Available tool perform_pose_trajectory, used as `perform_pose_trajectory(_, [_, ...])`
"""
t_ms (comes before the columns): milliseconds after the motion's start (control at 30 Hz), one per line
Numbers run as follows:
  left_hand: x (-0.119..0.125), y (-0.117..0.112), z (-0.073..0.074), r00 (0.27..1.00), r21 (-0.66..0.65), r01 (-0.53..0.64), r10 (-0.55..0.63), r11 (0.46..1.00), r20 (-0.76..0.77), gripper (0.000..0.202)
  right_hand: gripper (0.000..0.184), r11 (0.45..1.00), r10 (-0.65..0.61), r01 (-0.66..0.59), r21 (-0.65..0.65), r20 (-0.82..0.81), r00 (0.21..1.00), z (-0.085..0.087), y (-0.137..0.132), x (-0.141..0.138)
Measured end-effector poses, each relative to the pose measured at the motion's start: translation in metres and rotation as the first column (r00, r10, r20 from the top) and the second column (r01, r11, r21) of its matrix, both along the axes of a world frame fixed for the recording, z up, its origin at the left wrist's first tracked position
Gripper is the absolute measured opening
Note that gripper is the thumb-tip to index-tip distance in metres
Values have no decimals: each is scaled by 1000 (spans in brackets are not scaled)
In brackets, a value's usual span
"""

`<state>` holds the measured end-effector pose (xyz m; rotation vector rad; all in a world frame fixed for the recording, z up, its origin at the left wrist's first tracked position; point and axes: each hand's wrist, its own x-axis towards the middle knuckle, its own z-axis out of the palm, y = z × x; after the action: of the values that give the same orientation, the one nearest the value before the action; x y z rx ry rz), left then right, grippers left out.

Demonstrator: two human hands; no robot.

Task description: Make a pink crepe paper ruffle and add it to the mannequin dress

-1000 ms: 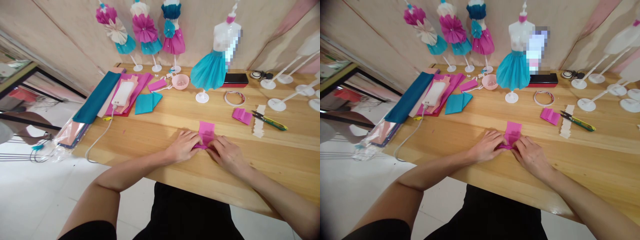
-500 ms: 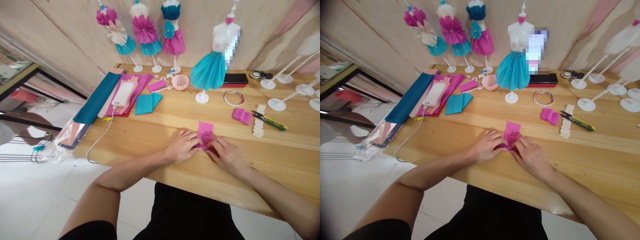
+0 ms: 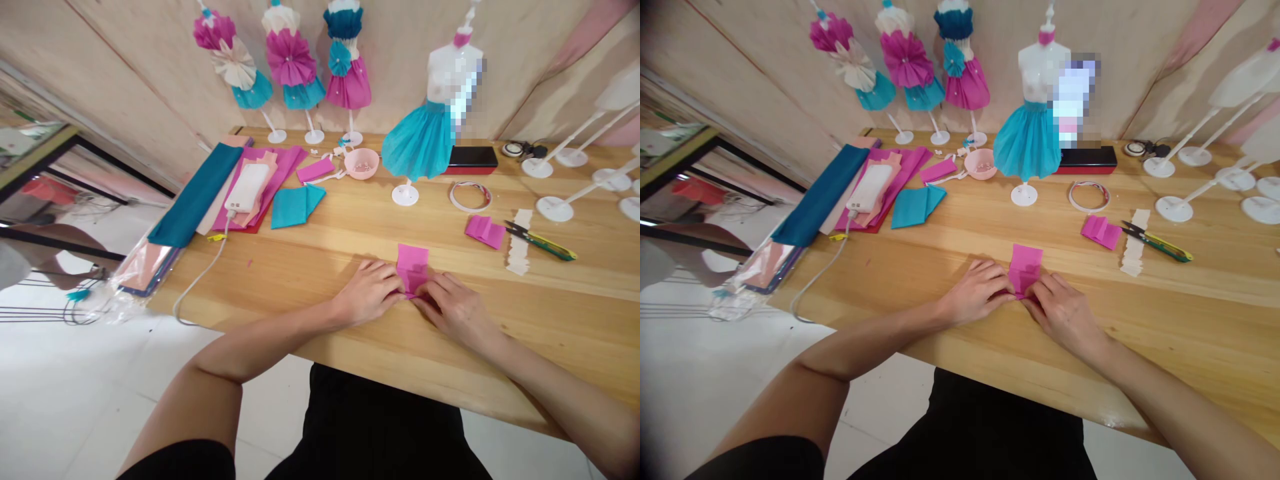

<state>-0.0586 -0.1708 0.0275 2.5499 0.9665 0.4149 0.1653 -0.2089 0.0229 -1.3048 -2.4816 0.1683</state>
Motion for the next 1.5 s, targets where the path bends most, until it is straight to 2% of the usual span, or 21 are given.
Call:
perform_pose_trajectory(167, [-1,0,1,998,-70,-58,58,996,-4,26,17,998,-57,56,-30,-43,997,-3,3,5])
perform_pose_trajectory(400, [-2,0,1,995,-73,-98,97,992,-24,27,16,993,-84,81,-87,-32,996,-4,2,8])
perform_pose_trajectory(833, [0,-2,4,987,-17,-141,139,990,-80,23,16,991,-131,132,-19,14,991,-3,4,4])
perform_pose_trajectory(1067, [-1,0,4,998,-17,-34,32,999,-62,21,12,1000,6,-7,25,49,999,1,6,4])
perform_pose_trajectory(1500, [-1,-1,6,999,-35,-20,19,999,-44,22,12,999,-31,31,-29,13,999,-2,6,6])
